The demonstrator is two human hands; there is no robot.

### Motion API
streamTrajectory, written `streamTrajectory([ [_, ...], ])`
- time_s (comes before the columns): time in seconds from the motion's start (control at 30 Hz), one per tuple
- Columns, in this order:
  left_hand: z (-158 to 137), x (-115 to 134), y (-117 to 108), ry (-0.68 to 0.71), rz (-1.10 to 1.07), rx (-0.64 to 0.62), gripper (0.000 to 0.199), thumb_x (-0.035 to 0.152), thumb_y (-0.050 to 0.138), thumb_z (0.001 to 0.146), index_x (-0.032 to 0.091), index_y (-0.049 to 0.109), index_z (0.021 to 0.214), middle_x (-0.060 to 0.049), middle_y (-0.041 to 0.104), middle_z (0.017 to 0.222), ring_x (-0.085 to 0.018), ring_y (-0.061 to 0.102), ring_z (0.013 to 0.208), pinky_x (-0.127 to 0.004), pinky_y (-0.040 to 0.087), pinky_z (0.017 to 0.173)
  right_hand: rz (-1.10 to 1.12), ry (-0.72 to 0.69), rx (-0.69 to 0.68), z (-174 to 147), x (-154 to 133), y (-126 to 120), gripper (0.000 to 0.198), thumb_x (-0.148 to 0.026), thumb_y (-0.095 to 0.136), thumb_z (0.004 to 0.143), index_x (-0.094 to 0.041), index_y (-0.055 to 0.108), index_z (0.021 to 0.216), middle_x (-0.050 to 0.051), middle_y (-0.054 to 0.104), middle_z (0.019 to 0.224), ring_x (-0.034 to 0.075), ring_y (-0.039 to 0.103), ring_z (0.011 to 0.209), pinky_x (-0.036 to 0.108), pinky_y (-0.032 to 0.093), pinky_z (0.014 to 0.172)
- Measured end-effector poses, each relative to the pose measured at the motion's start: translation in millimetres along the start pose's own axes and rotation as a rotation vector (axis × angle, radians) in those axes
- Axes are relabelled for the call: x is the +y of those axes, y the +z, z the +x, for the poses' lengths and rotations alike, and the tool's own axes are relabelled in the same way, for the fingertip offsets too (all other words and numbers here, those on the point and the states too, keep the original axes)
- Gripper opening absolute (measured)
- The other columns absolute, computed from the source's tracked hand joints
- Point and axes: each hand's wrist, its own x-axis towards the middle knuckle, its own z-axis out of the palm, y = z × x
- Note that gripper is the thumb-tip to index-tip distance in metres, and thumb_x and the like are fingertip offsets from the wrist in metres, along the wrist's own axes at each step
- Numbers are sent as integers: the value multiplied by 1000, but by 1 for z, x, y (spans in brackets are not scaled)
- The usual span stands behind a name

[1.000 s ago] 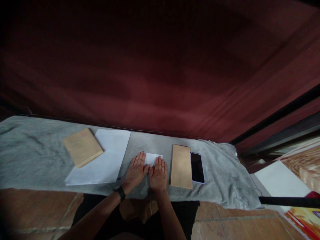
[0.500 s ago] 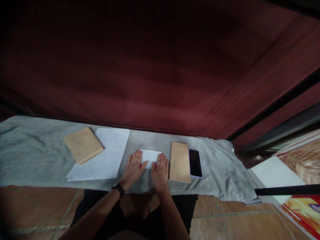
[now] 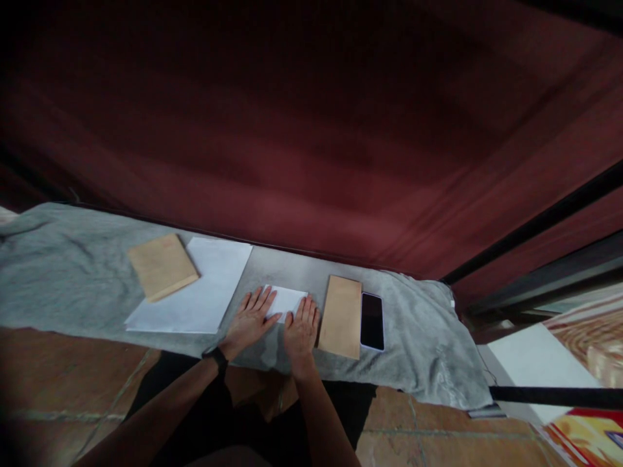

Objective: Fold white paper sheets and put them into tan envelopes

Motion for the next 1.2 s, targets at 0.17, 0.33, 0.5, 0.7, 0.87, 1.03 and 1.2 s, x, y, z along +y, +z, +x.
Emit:
streamTrajectory([
  [0.17,-2,0,1,-2,6,18,63,51,42,99,18,41,153,-10,38,160,-30,30,150,-52,21,123,92,-236,-128,-3,0,-4,52,-30,39,103,-11,41,152,16,40,158,26,33,149,49,30,119],
  [0.33,-2,1,1,-23,26,9,65,50,37,101,12,39,153,-13,37,160,-29,30,150,-50,21,123,80,-195,-100,-5,1,-1,56,-34,39,104,-5,42,151,19,40,157,27,37,147,46,30,120],
  [0.5,-3,5,1,-51,62,-9,64,50,36,101,12,40,153,-13,39,159,-28,31,150,-49,21,123,77,-171,-47,-8,3,3,59,-35,39,102,-2,39,151,23,38,157,29,35,148,49,30,119],
  [0.7,-5,3,2,-84,91,12,59,41,29,103,7,42,150,-17,43,156,-26,35,148,-46,26,122,52,-129,45,-17,10,10,59,-34,42,102,-1,40,150,24,42,155,31,40,144,49,34,117],
  [0.87,-9,-1,0,-59,79,42,53,32,33,102,5,47,145,-20,43,156,-28,38,146,-47,31,119,12,-113,104,-20,17,10,56,-33,42,102,-4,42,150,23,48,151,32,45,139,50,39,113],
  [1.03,-15,-1,1,268,8,-77,44,29,40,100,21,52,142,-11,51,152,-25,45,142,-52,31,119,-8,-184,19,-18,9,2,52,-26,45,98,-4,48,145,21,45,154,29,41,144,47,36,116],
  [1.2,-7,-9,3,301,1,-185,52,7,39,89,22,57,136,-10,58,146,-24,52,136,-48,38,114,-17,-219,-132,-10,5,-8,53,-22,49,93,-8,52,144,18,50,152,28,48,139,44,38,115],
])
